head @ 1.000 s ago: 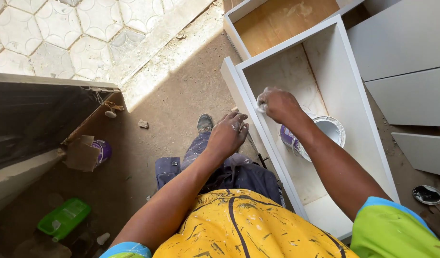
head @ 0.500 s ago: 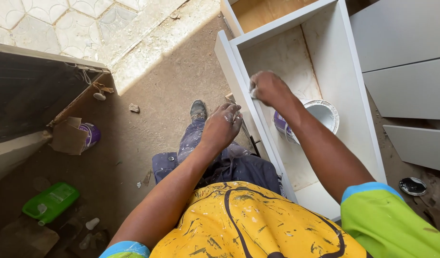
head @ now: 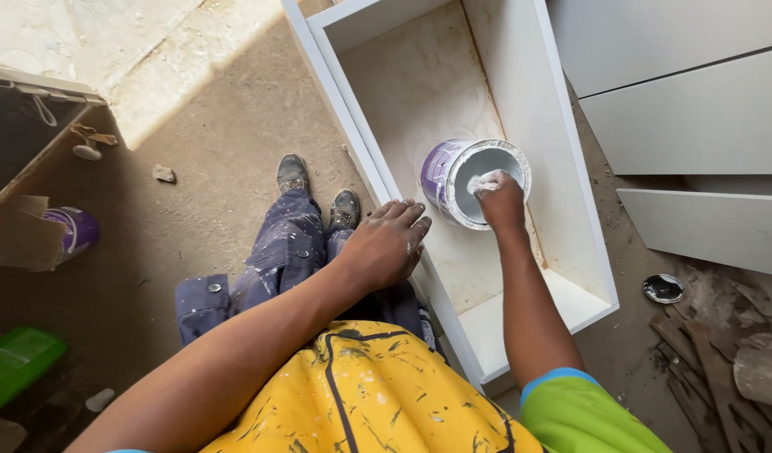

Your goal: The person sits on the floor and uses a cloth to apply white paint to the edges and interior surfaces of a white drawer unit. They repeatedly dip the cloth into a paint can placed inside the drawer to reload it with paint.

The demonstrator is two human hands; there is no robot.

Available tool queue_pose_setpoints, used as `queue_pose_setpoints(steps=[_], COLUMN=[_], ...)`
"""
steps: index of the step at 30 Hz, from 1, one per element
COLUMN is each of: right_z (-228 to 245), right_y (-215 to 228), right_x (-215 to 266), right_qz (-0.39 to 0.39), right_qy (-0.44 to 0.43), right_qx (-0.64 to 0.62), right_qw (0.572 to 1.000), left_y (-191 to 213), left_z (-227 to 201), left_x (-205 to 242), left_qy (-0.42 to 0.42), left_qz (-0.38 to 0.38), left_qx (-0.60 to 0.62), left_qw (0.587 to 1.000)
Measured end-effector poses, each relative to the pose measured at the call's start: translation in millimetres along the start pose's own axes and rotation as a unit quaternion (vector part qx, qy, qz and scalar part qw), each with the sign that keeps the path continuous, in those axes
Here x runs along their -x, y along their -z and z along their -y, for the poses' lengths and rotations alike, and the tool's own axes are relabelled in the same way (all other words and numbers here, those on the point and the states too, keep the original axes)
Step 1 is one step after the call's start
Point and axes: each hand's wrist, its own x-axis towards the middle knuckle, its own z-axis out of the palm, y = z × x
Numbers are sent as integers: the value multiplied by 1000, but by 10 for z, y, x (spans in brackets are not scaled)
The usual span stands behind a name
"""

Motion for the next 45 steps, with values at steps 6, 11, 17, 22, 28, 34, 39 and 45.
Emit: queue_pose_setpoints(steps=[6,11,17,22,28,34,39,45], right_z=[-592,-652,-833,-794,-534,-459,-553,-607], right_y=[-683,-837,-839,-719,-130,-33,-147,-207], right_x=[-1018,-1294,-1427,-1369,-782,-305,-274,-318], right_qz=[-49,-49,-66,-83,126,132,110,121], right_qy=[-24,-4,7,15,-145,-95,-71,-63], right_qx=[43,53,7,-33,-321,-309,-292,-260], right_qw=[998,997,998,996,927,937,947,956], left_y=[-210,-186,-174,-75,-76,-74,-15,24], left_z=[-182,-213,-147,-126,-84,-223,-250,-222], left_x=[-153,-166,-82,35,87,86,152,234], left_qy=[-39,-28,-19,-4,11,-7,-7,7], left_qz=[36,9,-28,-31,-38,-57,-51,-70], left_qx=[-63,-69,-66,-46,-31,-37,-33,-36], left_qw=[997,997,997,998,999,998,998,997])
